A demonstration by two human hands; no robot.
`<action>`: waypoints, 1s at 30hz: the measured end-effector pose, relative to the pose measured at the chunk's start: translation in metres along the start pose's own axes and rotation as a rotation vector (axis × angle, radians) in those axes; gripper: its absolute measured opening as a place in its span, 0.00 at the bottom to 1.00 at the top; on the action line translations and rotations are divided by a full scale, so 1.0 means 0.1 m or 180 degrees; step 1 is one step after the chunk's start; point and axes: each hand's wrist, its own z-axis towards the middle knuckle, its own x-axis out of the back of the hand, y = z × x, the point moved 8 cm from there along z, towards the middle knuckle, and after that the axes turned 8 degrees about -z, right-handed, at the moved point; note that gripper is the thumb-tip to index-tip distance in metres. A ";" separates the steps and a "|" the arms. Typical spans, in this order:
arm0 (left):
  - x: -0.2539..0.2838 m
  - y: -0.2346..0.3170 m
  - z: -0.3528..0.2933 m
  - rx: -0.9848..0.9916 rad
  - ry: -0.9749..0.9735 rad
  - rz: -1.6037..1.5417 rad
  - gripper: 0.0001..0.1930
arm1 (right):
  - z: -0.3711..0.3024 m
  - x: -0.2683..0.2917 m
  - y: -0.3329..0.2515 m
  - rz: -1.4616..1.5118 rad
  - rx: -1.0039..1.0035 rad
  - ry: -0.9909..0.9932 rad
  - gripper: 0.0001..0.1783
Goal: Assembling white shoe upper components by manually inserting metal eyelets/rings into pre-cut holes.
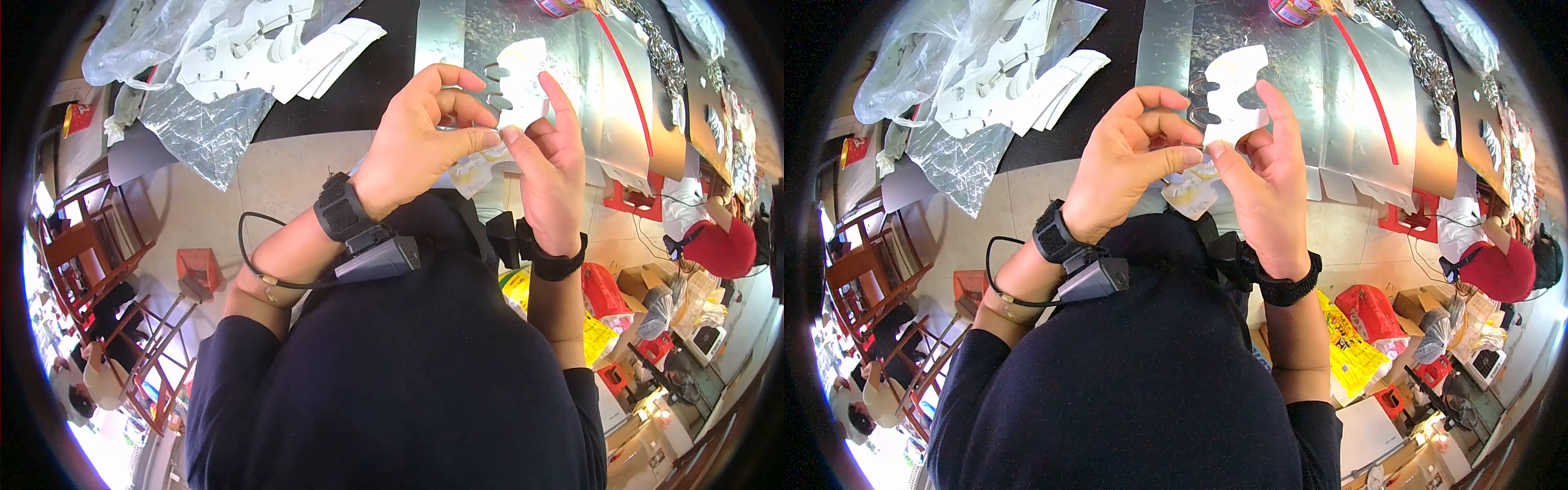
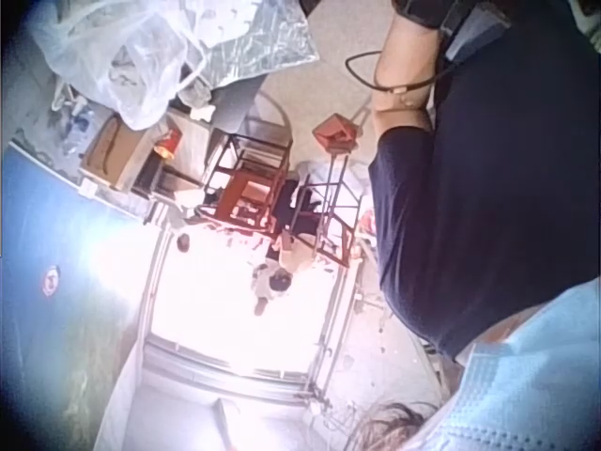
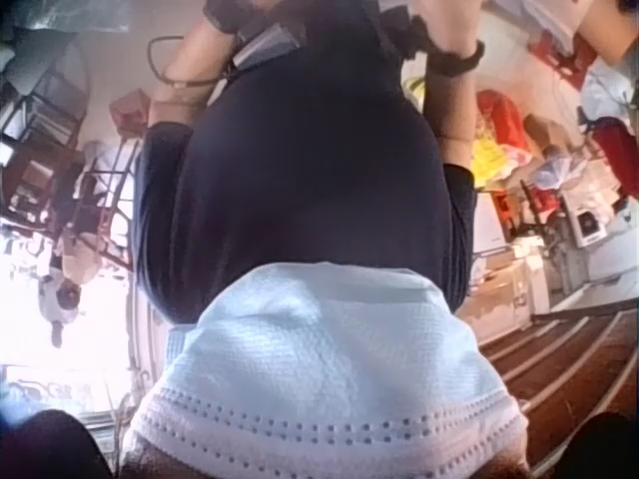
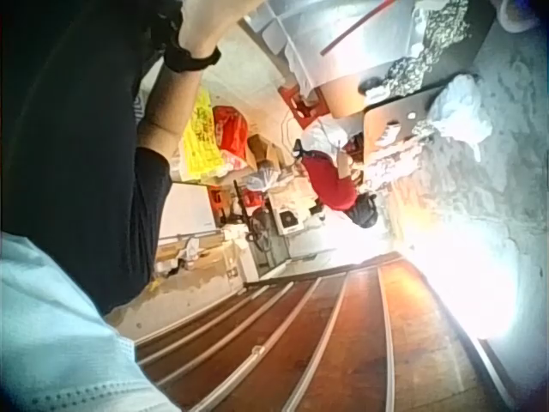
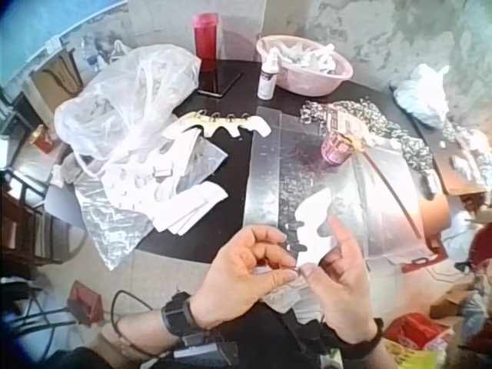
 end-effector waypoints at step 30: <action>0.11 0.05 0.00 -0.0313 0.0610 0.0510 0.08 | -0.16 0.13 0.02 -0.1318 0.0709 0.0695 0.33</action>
